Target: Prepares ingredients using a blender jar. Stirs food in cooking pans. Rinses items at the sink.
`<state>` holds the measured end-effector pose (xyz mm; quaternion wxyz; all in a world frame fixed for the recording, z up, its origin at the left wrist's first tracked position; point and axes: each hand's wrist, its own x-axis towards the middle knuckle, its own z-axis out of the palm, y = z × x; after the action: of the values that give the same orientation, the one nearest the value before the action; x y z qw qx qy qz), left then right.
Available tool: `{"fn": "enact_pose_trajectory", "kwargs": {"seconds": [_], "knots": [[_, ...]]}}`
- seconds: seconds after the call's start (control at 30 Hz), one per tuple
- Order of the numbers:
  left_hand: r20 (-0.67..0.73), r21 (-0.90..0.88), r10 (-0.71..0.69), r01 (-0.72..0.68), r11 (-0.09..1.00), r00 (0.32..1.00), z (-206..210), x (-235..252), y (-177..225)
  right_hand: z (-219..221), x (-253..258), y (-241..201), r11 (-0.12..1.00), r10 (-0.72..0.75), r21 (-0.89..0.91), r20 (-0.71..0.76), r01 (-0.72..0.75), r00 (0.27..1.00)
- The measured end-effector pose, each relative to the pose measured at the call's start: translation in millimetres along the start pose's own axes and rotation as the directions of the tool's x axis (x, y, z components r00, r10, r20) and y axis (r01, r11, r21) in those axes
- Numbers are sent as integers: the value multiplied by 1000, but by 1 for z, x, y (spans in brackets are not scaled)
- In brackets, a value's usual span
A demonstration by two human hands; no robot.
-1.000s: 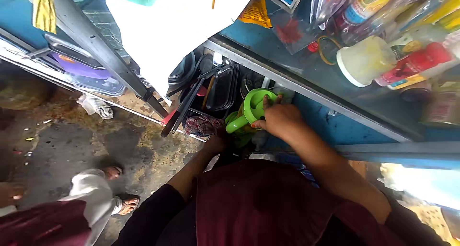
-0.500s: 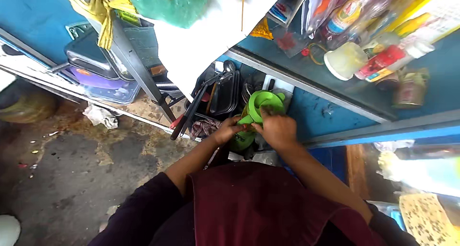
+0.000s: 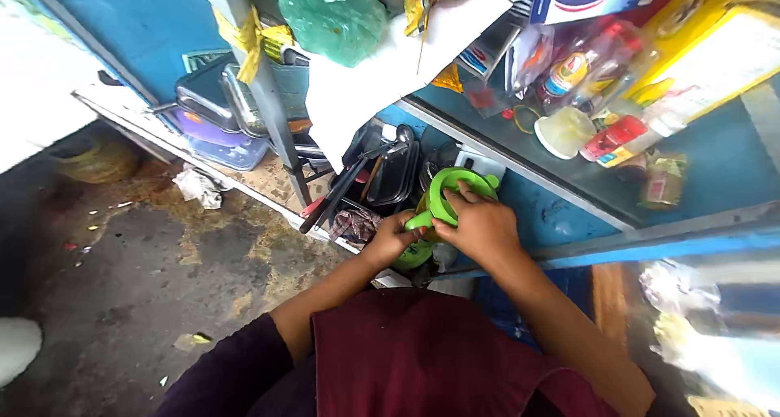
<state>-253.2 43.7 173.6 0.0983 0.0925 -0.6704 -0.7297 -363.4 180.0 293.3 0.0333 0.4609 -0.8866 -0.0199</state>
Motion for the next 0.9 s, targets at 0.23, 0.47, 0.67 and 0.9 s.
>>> {"fn": "enact_pose_trajectory", "kwargs": {"seconds": [0.23,0.47,0.67,0.9], "knots": [[-165,212,31,5,977,986,-17,-83,30,-6,-28,-18,913,-208,282,-298,294,932],[-482,196,-57,172,965,874,-32,-175,17,13,-14,5,232,-171,924,-268,303,948],[-669,222,-7,208,953,743,-50,-262,12,48,-11,-41,-428,-168,831,313,-355,935],[-942,-145,-117,-68,987,313,-100,-348,-26,54,15,-145,-568,-396,565,450,-598,801]]}}
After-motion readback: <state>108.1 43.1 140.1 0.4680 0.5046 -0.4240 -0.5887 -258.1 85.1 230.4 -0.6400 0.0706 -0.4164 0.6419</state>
